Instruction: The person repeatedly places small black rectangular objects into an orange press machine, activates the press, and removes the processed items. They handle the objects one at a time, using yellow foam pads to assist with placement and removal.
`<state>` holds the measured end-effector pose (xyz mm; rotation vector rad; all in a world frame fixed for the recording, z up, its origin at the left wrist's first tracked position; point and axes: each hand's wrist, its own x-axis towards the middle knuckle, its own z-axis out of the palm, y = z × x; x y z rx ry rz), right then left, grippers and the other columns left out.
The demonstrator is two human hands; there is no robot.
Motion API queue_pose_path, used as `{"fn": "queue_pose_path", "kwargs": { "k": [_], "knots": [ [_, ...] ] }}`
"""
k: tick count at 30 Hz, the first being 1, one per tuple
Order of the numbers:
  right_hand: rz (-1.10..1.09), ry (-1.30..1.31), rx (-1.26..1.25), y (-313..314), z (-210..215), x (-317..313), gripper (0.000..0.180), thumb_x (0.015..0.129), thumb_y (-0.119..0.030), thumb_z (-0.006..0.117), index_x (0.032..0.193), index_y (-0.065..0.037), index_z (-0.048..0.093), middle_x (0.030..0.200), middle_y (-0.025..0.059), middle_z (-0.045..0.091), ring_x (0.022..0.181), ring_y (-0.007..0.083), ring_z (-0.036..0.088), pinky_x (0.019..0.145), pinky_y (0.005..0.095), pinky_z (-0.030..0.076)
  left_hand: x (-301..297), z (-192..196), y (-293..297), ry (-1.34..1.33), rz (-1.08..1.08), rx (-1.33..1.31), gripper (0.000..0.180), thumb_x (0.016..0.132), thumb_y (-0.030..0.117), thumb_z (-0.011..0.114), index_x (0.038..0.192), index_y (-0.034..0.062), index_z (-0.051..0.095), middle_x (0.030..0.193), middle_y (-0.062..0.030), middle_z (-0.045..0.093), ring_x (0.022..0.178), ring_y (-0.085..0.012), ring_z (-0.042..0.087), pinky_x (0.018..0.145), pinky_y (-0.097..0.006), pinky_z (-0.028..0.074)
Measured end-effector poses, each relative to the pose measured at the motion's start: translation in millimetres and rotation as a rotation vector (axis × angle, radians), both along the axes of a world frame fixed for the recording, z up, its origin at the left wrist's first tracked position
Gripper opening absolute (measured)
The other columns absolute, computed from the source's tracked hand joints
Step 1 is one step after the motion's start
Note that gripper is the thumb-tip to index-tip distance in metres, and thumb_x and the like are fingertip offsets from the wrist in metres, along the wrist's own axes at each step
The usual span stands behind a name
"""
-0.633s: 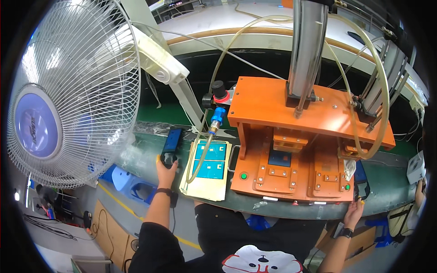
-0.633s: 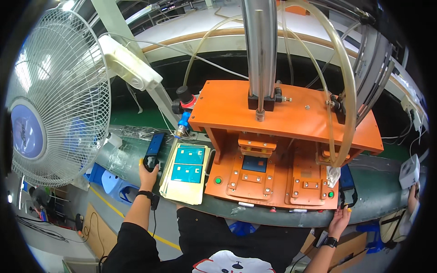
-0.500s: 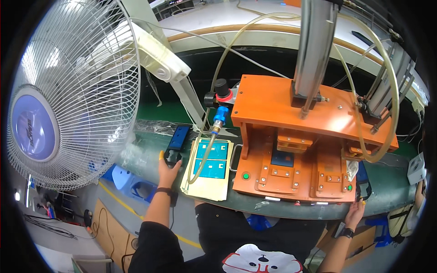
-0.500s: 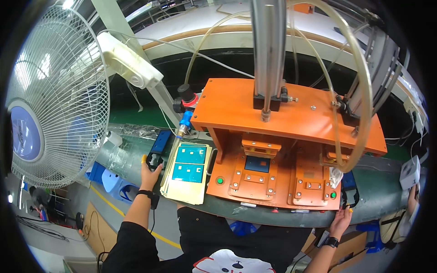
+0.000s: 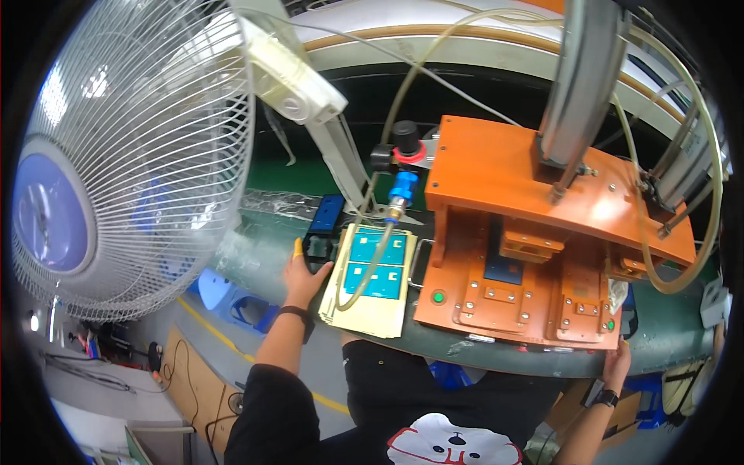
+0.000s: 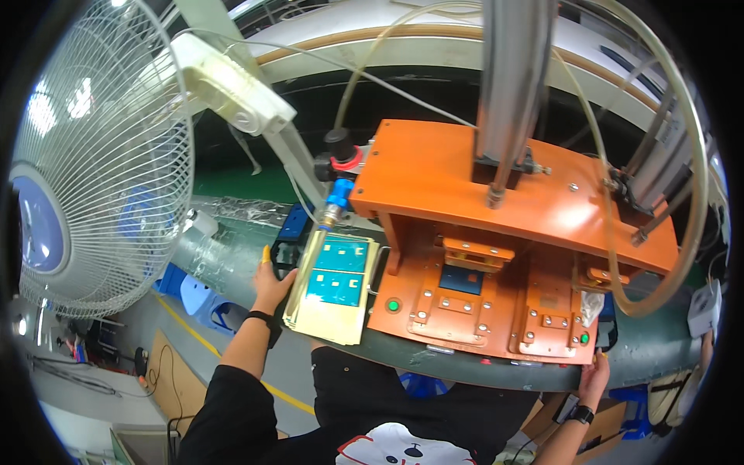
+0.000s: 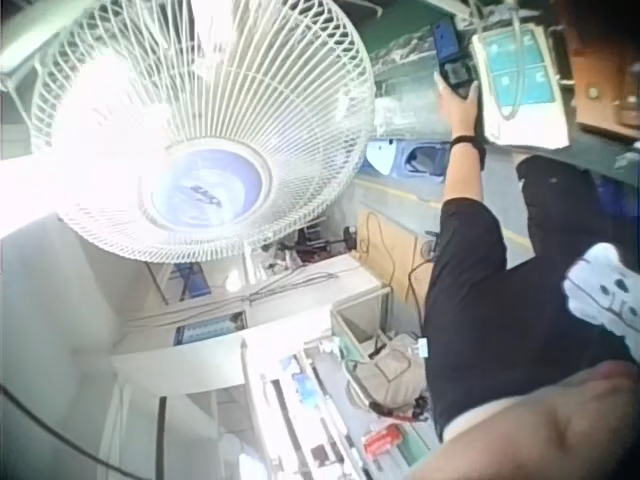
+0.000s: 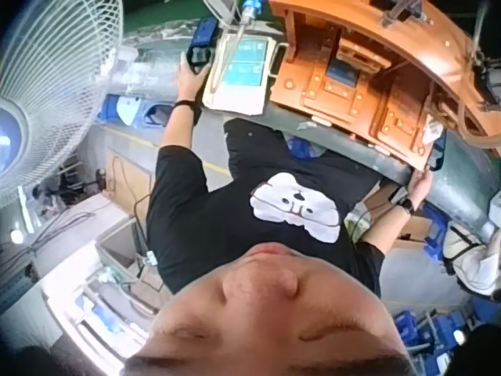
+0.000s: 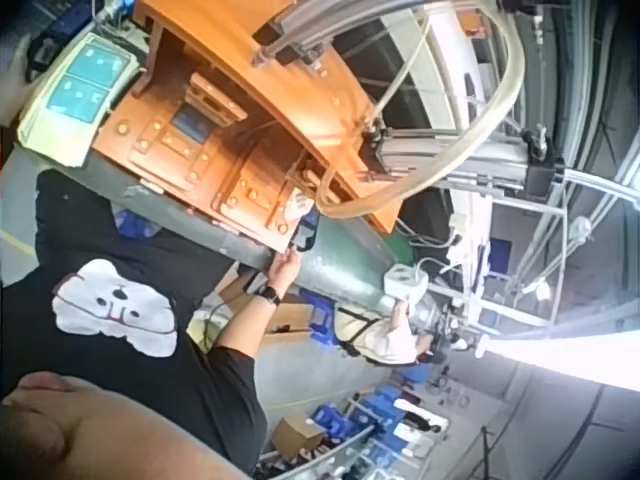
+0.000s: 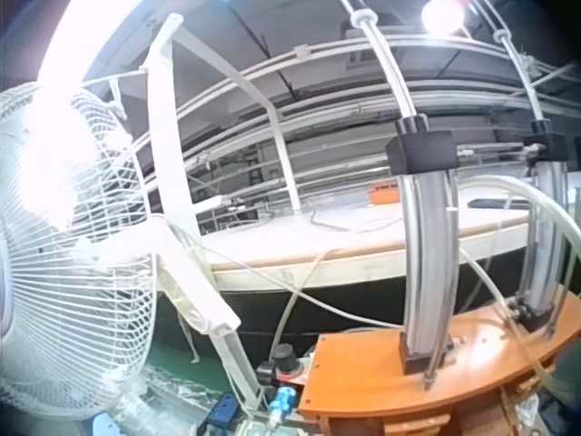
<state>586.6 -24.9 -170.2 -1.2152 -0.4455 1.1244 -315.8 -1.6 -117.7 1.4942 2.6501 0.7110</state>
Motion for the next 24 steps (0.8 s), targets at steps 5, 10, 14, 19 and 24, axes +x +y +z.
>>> {"fn": "queue_pose_path", "kwargs": {
  "k": [5,10,14,19,24],
  "knots": [
    [0.017,-0.12,-0.069,3,11,-19,0.022,0.109,-0.029,0.058,0.111,-0.009,0.067,0.099,0.0007,0.073,0.085,0.0077,0.068,0.07,0.0231,0.051,-1,-7,-8,0.084,-0.031,0.143,0.106,0.076,0.059,0.088,0.148,-0.0071,0.048,0.132,-0.0271,0.061,0.128,-0.0459,0.055,0.11,-0.054,0.042],
    [-0.009,-0.29,-0.128,0,12,-28,0.03,0.108,-0.034,0.057,0.111,-0.008,0.073,0.091,-0.0001,0.073,0.072,0.0057,0.063,0.059,0.0247,0.047,8,-3,6,-0.004,-0.074,0.203,0.106,0.076,0.055,0.09,0.149,-0.0081,0.046,0.139,-0.0302,0.058,0.134,-0.047,0.053,0.113,-0.053,0.042],
    [0.057,-0.518,-0.197,9,35,-50,0.029,0.105,-0.031,0.061,0.101,-0.006,0.075,0.089,0.0009,0.072,0.072,0.0083,0.062,0.058,0.0276,0.048,4,-17,16,-0.351,-0.21,0.357,0.101,0.083,0.037,0.089,0.158,-0.0054,0.036,0.146,-0.0286,0.053,0.139,-0.0389,0.051,0.119,-0.045,0.039],
    [0.041,-0.703,-0.345,26,55,-67,0.036,0.101,-0.036,0.07,0.09,-0.002,0.068,0.07,0.0033,0.066,0.052,0.0123,0.06,0.045,0.0284,0.05,6,-29,8,-0.19,-0.1,0.2,0.081,0.094,0.022,0.081,0.158,-0.0047,0.039,0.146,-0.0241,0.057,0.135,-0.0346,0.055,0.114,-0.043,0.043],
    [-0.042,-0.652,-0.347,16,64,-81,0.033,0.1,-0.031,0.073,0.089,-0.001,0.066,0.07,0.0046,0.065,0.049,0.0117,0.059,0.044,0.028,0.05,1,-30,15,-0.262,-0.143,0.321,0.091,0.091,0.033,0.085,0.157,-0.0078,0.038,0.151,-0.0304,0.051,0.14,-0.0405,0.051,0.118,-0.047,0.039]
  ]
}}
